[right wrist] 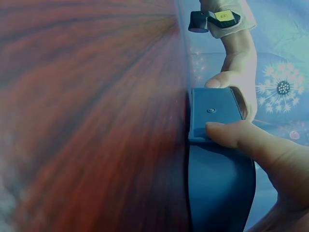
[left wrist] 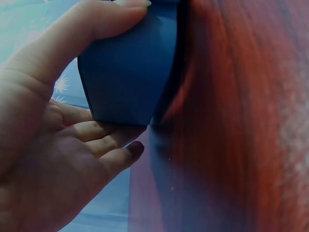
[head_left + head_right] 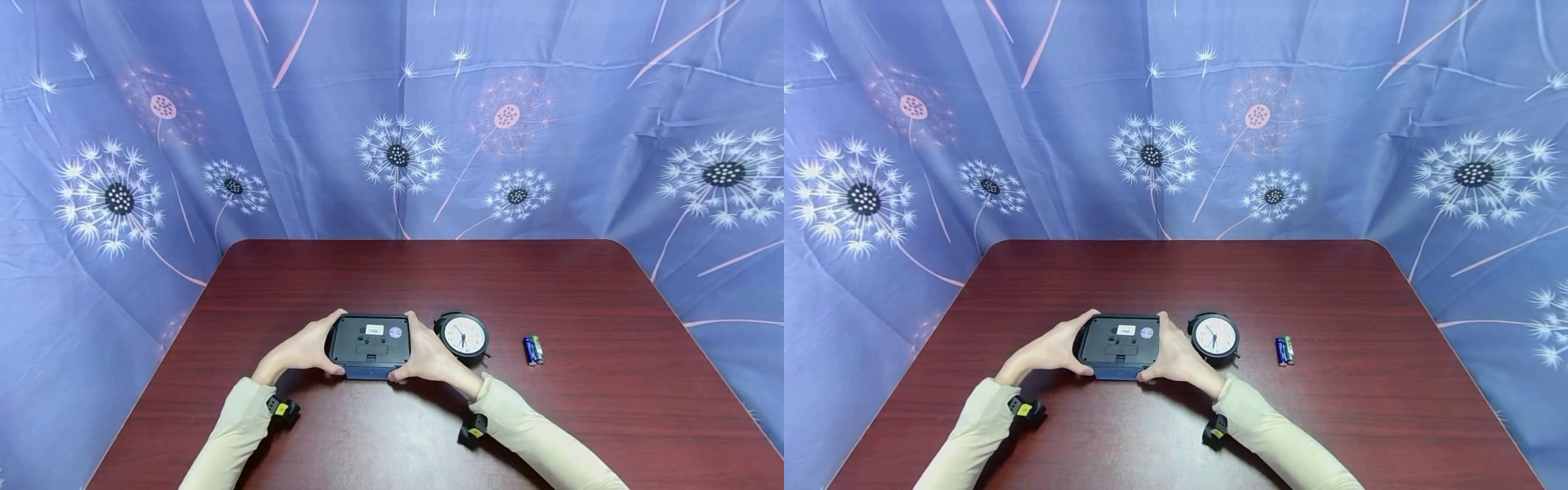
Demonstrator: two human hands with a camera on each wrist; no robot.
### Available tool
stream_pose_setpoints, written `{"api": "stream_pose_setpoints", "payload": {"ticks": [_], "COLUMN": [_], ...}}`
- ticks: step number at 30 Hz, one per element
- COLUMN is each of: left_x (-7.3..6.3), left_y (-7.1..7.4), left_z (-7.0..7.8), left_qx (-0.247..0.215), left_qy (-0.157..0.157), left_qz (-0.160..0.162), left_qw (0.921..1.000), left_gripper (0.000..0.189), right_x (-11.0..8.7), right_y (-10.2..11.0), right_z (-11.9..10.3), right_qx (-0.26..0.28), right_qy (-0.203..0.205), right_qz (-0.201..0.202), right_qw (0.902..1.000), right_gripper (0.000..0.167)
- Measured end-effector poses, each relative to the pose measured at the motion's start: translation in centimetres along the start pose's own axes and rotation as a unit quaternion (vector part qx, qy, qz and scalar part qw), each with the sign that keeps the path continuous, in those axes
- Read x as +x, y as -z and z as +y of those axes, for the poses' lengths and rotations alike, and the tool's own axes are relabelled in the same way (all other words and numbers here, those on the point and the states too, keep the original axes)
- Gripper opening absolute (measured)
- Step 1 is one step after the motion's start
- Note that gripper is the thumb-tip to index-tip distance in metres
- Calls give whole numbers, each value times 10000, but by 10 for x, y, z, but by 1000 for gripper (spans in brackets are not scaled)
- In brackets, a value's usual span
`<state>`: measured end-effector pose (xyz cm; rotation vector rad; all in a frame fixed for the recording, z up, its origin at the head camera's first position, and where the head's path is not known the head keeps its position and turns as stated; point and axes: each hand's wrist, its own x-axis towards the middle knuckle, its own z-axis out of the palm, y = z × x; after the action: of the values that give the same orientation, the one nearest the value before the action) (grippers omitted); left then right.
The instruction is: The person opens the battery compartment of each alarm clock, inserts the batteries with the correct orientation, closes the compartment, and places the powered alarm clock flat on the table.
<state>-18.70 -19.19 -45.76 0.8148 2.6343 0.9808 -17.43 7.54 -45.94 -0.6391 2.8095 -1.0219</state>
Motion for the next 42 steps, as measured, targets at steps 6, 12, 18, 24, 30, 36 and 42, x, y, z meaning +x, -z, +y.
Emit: {"api": "stream_pose_setpoints", "payload": {"ticks": [6, 12, 18, 24, 30, 36, 42], "left_x": [1, -2, -6, -5, -5, -6, -7], "left_y": [-1, -6, -11, -8, -5, -4, -1], "left_z": [-2, -4, -5, -1, 2, 4, 10], "left_qx": [-21, 41, 127, 269, 239, 202, 328], "left_qy": [-11, 149, 260, 410, 631, 460, 383], "left_qz": [40, 25, 19, 136, -23, -167, -231], "left_qw": [10000, 9999, 9996, 9987, 9977, 9986, 9985], "left_gripper": [93, 94, 96, 101, 117, 125, 124], "right_x": [0, -3, -8, -7, -8, -10, -10], "right_y": [0, -4, -6, 0, 5, 7, 10], "right_z": [0, 1, 1, -1, -5, -11, -15], "right_qx": [-25, -21, -48, -8, 163, 185, -31], "right_qy": [-36, -75, -111, -200, -182, -14, 357], "right_qz": [15, -66, -203, -304, -458, -310, 97], "right_qw": [10000, 9999, 9997, 9993, 9987, 9993, 9993], "right_gripper": [117, 120, 123, 131, 130, 105, 65]}}
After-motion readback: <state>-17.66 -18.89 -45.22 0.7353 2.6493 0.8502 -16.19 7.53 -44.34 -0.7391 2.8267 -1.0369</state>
